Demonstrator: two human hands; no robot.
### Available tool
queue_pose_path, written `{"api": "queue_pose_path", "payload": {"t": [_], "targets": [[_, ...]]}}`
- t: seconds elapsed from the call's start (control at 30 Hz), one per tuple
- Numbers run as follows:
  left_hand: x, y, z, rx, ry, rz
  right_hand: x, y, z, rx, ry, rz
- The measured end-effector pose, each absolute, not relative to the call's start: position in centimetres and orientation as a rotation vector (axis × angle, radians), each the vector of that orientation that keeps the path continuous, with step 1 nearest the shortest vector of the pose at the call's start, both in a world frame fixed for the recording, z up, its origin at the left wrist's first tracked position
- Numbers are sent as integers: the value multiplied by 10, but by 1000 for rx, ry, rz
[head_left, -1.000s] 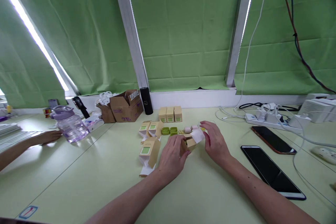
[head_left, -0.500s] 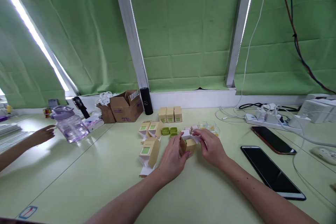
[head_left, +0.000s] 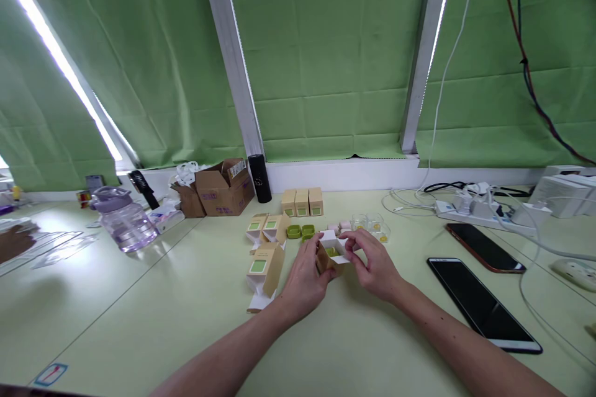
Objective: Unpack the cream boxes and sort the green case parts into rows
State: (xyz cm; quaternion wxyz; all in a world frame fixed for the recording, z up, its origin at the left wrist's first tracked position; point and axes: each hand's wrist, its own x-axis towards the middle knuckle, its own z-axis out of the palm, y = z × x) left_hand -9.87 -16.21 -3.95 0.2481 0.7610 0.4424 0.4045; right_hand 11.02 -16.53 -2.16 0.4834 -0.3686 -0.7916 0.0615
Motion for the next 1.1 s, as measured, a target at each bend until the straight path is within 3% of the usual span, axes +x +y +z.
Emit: {"api": "queue_pose_path", "payload": {"t": [0.23,0.4,0.7,1.1], "targets": [[-100,-158,-46,2126,1194,1156,113,-165,-20,-786,-2141,-125],[-100,-158,-45,2195,1205,1143,112,-168,-20,-808,-2076,-44],[-100,-169,-30,2482,1110,1184,103,-165,-23,-930,-1819,390],[-100,-171,-25,2602,1161,1134,91,-162,-32,-1094,-1776,355]]}}
